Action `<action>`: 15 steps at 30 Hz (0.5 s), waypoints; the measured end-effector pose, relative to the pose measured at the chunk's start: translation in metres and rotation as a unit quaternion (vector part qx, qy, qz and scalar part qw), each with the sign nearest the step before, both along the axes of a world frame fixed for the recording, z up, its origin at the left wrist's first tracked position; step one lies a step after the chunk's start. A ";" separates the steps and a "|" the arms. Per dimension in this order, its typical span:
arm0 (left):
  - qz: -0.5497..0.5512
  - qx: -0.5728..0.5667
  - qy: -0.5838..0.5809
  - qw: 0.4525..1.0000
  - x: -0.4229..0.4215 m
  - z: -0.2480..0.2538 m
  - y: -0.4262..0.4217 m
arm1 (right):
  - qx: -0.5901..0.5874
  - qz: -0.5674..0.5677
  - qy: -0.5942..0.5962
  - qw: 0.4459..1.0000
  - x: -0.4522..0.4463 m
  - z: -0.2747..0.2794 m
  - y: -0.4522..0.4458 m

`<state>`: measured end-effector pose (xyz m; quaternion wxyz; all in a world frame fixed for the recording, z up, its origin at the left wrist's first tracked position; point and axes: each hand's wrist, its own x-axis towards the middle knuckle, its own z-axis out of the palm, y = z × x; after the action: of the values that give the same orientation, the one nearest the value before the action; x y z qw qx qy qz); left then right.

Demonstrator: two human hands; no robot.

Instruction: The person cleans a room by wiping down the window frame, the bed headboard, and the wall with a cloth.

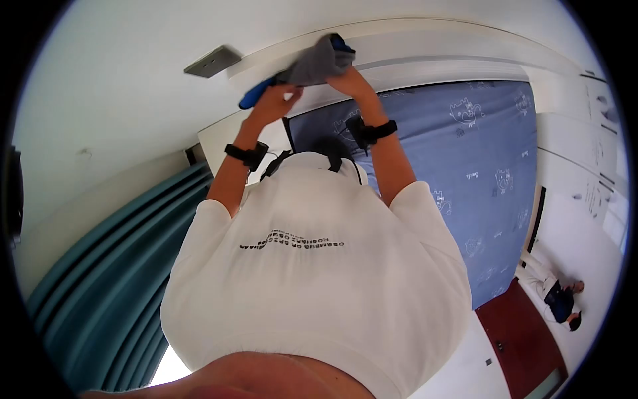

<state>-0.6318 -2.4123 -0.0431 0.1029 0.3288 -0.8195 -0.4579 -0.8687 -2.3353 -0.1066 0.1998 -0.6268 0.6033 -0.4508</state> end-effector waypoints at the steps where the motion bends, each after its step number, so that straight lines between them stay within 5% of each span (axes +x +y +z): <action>1: 0.022 -0.035 0.011 0.999 0.011 0.011 -0.006 | -0.001 0.002 -0.145 0.989 0.022 0.048 -0.011; 2: 0.045 -0.026 0.084 0.995 0.024 0.011 -0.012 | -0.001 0.001 -0.287 0.958 0.039 0.078 -0.021; 3: 0.066 -0.018 0.156 0.985 0.035 0.009 -0.018 | 0.000 0.006 -0.287 0.958 0.049 0.086 -0.029; 6: 0.145 0.057 0.071 0.985 0.053 -0.007 -0.023 | 0.087 0.005 -0.268 0.960 0.062 0.083 -0.044; 8: 0.187 0.080 0.024 0.979 0.057 -0.024 -0.022 | 0.092 0.039 -0.075 0.992 0.067 0.041 -0.042; 9: 0.189 0.079 0.026 0.978 0.060 -0.034 -0.020 | 0.091 0.041 -0.073 0.992 0.075 0.016 -0.035; 11: 0.181 -0.017 -0.167 0.969 0.066 -0.051 -0.014 | 0.015 0.044 -0.113 0.992 0.092 -0.024 -0.024; 15: 0.217 -0.096 -0.101 0.966 0.074 -0.048 -0.015 | -0.055 0.023 0.007 0.998 0.116 -0.015 -0.026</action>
<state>-0.5582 -2.4278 -0.0912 0.1475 0.5321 -0.7747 -0.3082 -0.7526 -2.3609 -0.1220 0.1714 -0.6539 0.5643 -0.4740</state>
